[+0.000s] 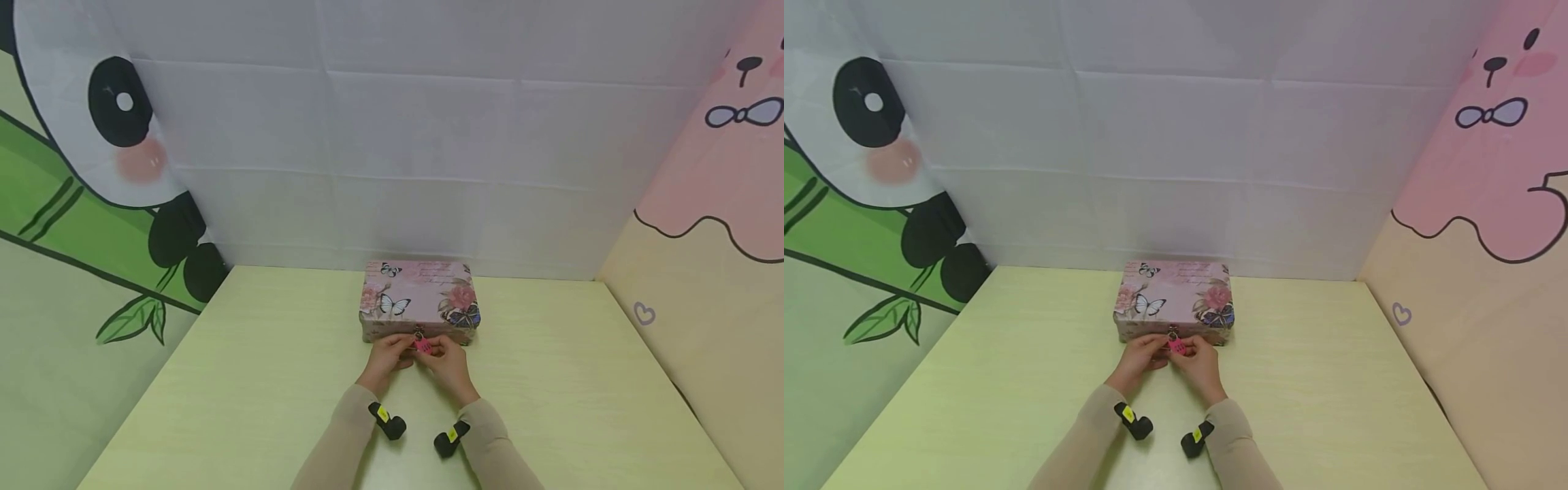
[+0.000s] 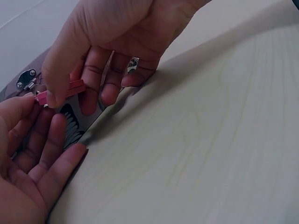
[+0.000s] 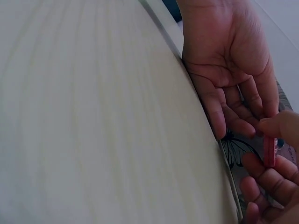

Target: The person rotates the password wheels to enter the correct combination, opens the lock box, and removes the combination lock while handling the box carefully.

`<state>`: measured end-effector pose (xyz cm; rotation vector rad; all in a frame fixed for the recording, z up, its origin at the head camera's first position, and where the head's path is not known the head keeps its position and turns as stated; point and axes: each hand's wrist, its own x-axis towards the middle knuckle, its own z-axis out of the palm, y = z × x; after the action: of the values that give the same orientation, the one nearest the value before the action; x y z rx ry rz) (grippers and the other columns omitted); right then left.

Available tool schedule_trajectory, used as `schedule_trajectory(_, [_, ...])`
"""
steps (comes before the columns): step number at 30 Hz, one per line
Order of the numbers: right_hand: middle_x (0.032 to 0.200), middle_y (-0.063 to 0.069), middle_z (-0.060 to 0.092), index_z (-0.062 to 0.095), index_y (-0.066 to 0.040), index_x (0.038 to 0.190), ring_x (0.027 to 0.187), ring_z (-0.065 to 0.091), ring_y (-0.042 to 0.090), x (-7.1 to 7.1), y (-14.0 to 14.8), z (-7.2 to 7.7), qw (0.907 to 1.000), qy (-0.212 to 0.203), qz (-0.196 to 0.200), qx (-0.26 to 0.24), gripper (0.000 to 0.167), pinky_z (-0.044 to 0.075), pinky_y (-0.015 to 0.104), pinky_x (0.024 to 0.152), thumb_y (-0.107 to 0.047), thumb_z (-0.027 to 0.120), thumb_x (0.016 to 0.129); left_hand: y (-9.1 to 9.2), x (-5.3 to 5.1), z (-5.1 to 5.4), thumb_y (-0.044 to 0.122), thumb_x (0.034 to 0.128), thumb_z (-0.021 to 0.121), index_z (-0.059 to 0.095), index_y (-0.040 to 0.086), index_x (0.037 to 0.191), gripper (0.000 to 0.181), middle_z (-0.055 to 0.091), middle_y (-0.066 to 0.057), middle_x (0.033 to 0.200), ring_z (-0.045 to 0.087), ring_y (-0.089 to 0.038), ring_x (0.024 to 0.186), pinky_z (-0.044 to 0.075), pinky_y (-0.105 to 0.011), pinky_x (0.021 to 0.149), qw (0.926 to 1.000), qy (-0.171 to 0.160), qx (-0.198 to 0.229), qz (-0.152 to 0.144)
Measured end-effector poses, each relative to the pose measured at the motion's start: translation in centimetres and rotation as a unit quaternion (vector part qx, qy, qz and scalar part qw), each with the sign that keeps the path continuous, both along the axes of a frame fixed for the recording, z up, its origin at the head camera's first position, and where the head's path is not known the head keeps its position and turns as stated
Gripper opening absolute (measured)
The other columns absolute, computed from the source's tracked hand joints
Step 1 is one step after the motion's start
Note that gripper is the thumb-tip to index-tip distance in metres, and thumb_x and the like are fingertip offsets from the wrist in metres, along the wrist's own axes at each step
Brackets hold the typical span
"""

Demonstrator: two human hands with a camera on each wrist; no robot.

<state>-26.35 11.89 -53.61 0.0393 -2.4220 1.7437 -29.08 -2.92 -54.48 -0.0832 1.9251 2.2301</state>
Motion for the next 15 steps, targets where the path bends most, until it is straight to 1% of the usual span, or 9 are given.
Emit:
schedule_trajectory(9, [0.076, 0.006, 0.066, 0.067, 0.005, 0.096, 0.068, 0.058, 0.012, 0.02, 0.10, -0.16, 0.9997, 0.017, 0.005, 0.018, 0.026, 0.047, 0.021, 0.058, -0.008, 0.083, 0.081, -0.03, -0.12, -0.26, 0.013, 0.1007, 0.060, 0.067, -0.009, 0.109, 0.025, 0.069, -0.001, 0.087, 0.065, -0.010, 0.076, 0.060, -0.030, 0.069, 0.9999, -0.004, -0.008, -0.005])
schedule_trajectory(15, [0.077, 0.007, 0.067, 0.068, 0.005, 0.096, 0.070, 0.059, 0.013, -0.01, 0.19, -0.29, 0.9994, 0.023, 0.011, 0.022, 0.023, 0.048, 0.020, 0.060, -0.005, 0.082, 0.080, 0.02, 0.05, -0.09, 0.012, 0.1014, 0.058, 0.067, -0.010, 0.109, 0.026, 0.068, 0.000, 0.083, 0.065, -0.009, 0.074, 0.060, -0.027, 0.066, 1.0000, -0.004, -0.006, -0.003])
